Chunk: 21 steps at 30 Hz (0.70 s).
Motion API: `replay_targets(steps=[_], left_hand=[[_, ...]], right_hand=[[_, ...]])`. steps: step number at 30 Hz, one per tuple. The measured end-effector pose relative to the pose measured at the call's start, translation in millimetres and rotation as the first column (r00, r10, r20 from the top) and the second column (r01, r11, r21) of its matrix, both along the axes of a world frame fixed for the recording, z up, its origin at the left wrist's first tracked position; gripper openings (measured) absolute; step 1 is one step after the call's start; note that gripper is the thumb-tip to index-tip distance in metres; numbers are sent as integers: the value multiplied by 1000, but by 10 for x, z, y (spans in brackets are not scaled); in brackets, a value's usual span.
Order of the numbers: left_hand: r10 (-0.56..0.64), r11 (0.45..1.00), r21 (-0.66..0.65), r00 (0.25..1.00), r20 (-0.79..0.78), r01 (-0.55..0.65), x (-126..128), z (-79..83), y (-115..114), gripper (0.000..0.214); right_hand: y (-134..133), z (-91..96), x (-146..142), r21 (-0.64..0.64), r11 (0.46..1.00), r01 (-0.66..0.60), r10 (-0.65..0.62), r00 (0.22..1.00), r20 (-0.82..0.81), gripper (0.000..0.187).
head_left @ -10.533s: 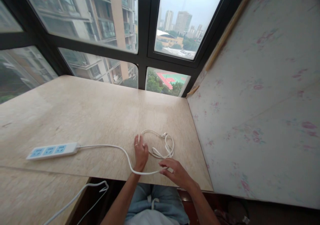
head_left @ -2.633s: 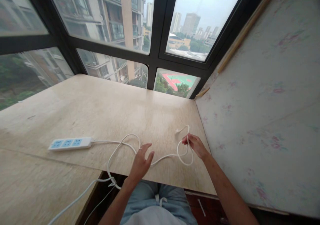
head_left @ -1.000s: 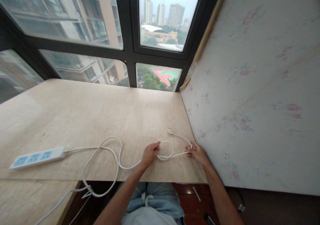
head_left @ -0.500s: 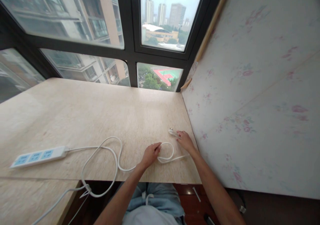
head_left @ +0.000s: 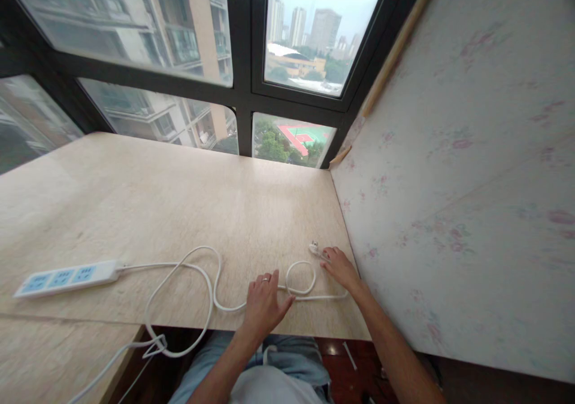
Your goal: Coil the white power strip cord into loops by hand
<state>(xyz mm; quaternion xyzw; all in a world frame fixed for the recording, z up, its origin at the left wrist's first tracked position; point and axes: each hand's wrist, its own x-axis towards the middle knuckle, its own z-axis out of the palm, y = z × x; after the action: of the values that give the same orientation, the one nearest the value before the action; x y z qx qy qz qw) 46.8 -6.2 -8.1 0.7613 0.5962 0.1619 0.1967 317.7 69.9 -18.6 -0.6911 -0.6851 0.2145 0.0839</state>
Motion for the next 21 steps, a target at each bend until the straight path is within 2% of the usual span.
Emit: replay_targets(steps=[5, 9, 11, 13, 15, 18, 21], left_hand=[[-9, 999, 35, 1000, 22, 8, -232, -126, -222, 42], [-50, 998, 35, 990, 134, 45, -306, -226, -172, 35], [-60, 998, 21, 981, 183, 57, -292, -249, -110, 37], [-58, 998, -4, 972, 228, 60, -267, -259, -55, 38], [-32, 998, -41, 960, 279, 45, -245, -257, -18, 38], [42, 995, -101, 932, 361, -5, -228, -249, 8, 36], [110, 979, -206, 874, 474, -11, -201, -250, 23, 37]], right_hand=[[-168, 21, 81, -64, 995, 71, -72, 997, -12, 20], [-260, 42, 7, -72, 996, 61, -69, 992, -106, 15], [-304, 53, -74, -115, 986, 120, -145, 960, -241, 17], [-359, 57, -177, -200, 956, 216, -287, 838, -465, 20], [-428, 45, -298, -265, 915, 303, -402, 643, -652, 24], [-542, -11, -496, -229, 870, 436, -435, 463, -773, 31], [-627, -99, -681, -182, 780, 599, -438, 314, -842, 33]])
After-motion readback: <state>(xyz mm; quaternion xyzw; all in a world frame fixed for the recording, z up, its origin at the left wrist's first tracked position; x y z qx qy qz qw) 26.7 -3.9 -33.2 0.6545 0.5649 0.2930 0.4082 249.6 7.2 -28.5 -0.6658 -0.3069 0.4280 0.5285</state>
